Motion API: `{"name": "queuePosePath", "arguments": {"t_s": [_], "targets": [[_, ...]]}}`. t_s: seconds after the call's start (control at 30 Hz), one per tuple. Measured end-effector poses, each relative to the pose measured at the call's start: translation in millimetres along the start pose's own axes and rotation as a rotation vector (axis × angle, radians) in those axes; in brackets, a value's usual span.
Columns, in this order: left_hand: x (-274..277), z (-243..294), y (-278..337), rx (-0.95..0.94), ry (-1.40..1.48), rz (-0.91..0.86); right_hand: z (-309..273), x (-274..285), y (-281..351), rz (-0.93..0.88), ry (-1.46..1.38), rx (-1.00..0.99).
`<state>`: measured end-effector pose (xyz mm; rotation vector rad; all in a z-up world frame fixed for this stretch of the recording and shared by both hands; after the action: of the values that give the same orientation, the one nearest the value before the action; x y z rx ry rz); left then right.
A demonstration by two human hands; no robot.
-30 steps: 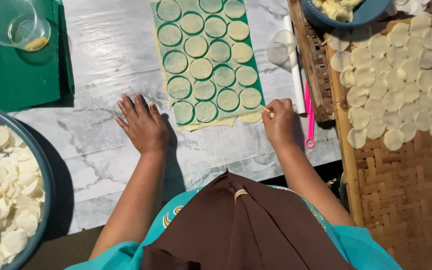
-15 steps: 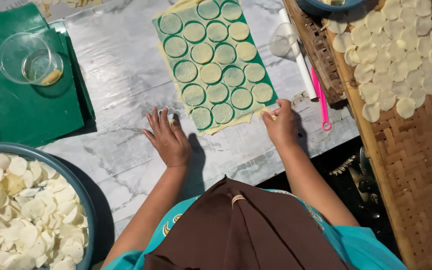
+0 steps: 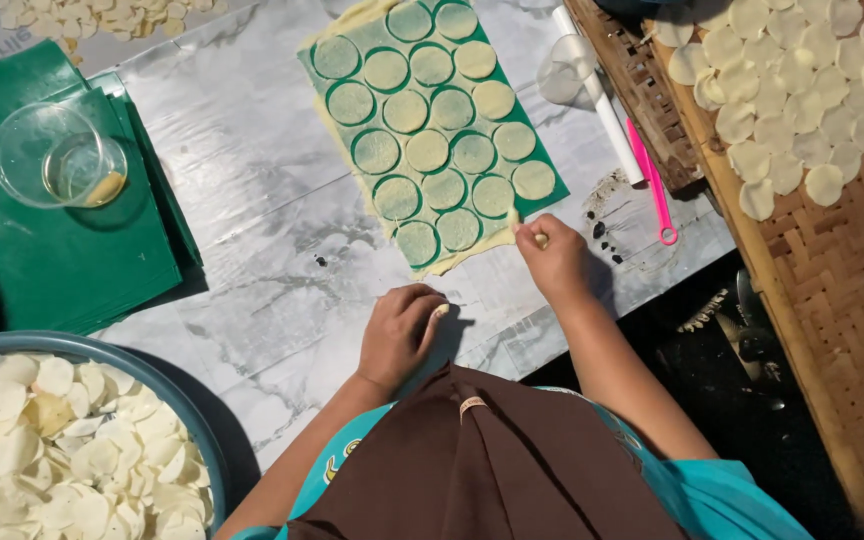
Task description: Rolling out dough on a mat and cutting it into small uniform circles using a round cutter tool.
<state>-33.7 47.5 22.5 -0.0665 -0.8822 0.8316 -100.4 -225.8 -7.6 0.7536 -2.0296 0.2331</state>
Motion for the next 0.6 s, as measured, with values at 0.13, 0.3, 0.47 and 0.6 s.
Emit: {"name": "queuePosePath", "arguments": {"t_s": [0.13, 0.3, 0.47, 0.6], "targets": [[11, 8, -10, 0.028, 0.028, -0.017, -9, 1, 12, -0.114, 0.013, -0.075], [10, 6, -10, 0.041, 0.011, -0.015, -13, -17, 18, 0.124, 0.174, 0.207], [9, 0, -5, 0.043, 0.057, 0.005, -51, 0, 44, 0.118, -0.063, 0.316], [13, 1, -9, 0.039, 0.095, 0.007, -53, -1, 39, 0.117, -0.128, 0.378]]}}
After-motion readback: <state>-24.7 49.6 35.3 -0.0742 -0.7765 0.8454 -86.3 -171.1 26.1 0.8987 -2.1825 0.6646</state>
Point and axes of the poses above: each hand's wrist, its own y-axis away from the middle knuckle, its own x-axis out of the back of the hand, z = x × y, the point moved 1 cm from there along -y, towards the middle knuckle, and after that the axes turned 5 degrees about -x, right-handed, at the moved point
